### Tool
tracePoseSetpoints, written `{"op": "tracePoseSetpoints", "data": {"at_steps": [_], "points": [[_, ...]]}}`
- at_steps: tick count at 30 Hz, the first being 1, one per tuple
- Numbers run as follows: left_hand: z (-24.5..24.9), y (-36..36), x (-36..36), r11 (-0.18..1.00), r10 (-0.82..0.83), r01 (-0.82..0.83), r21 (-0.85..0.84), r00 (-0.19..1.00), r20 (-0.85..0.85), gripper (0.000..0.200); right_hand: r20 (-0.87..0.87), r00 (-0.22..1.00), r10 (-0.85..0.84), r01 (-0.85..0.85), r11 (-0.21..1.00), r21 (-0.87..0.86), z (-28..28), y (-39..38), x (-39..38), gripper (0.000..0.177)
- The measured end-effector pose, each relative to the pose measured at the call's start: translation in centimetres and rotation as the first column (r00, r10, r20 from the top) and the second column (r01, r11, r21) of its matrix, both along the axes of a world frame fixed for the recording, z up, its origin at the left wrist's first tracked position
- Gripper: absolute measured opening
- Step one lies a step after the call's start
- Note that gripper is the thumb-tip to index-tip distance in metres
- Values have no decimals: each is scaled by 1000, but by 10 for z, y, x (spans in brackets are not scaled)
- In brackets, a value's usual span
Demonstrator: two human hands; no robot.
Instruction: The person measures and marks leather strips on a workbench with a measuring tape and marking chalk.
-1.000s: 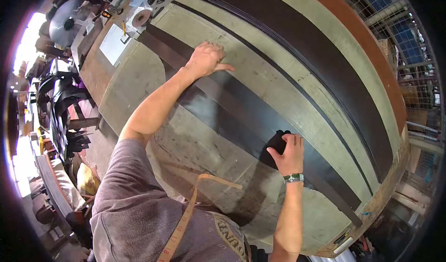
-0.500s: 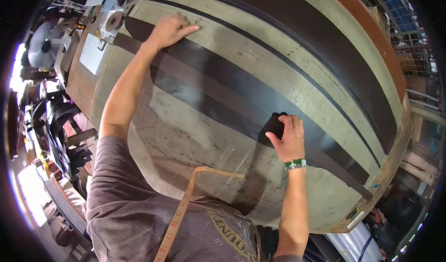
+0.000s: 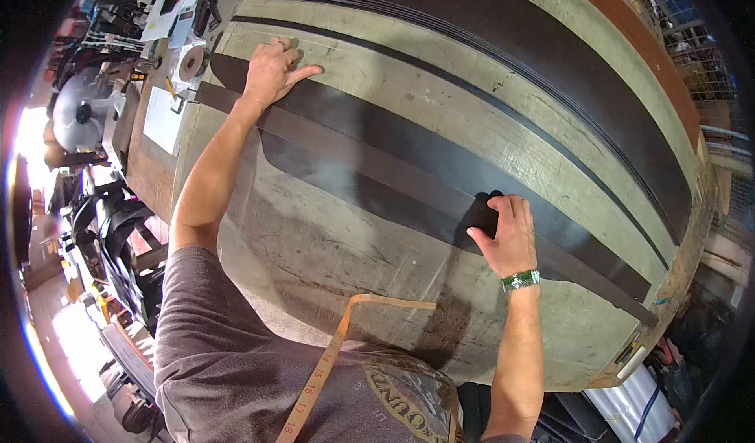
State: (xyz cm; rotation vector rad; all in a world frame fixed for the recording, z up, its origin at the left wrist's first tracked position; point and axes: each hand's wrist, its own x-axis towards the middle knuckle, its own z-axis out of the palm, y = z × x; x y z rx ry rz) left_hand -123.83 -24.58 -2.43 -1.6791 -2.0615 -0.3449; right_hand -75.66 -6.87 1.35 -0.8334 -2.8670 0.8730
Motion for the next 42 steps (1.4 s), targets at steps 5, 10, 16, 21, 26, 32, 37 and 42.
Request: {"op": "tracePoseSetpoints", "data": {"at_steps": [5, 10, 16, 21, 26, 32, 37, 42], "points": [[-5, 0, -6, 965, 180, -132, -225, 961, 208, 65, 0, 1000, -25, 25, 999, -25, -2, 1, 0, 54], [2, 7, -7, 922, 260, -181, -341, 944, 202, 69, -14, 999, -43, 42, 999, -20, -1, 0, 0, 53], [-2, 9, -17, 942, 162, -120, -314, 980, 111, 69, 17, 999, -33, 33, 999, -24, 2, 1, -1, 52], [-3, 11, -19, 951, 141, -115, -288, 988, 70, 68, 19, 999, -37, 37, 998, -44, 2, 2, -2, 52], [-8, 11, -22, 967, 124, -113, -229, 992, 35, 67, 2, 1000, -20, 20, 999, -33, 2, 2, -2, 52], [4, 16, -19, 940, 180, -137, -314, 977, 111, 67, 20, 1000, -1, 2, 999, -34, 1, 4, -2, 51], [1, 14, -19, 943, 192, -142, -301, 971, 143, 65, 9, 1000, -19, 20, 999, -49, 0, 3, -3, 52], [-2, 6, -20, 990, 136, -116, -77, 928, 346, 48, 1, 1000, -18, 18, 1000, -10, -2, 1, 0, 53]]}}
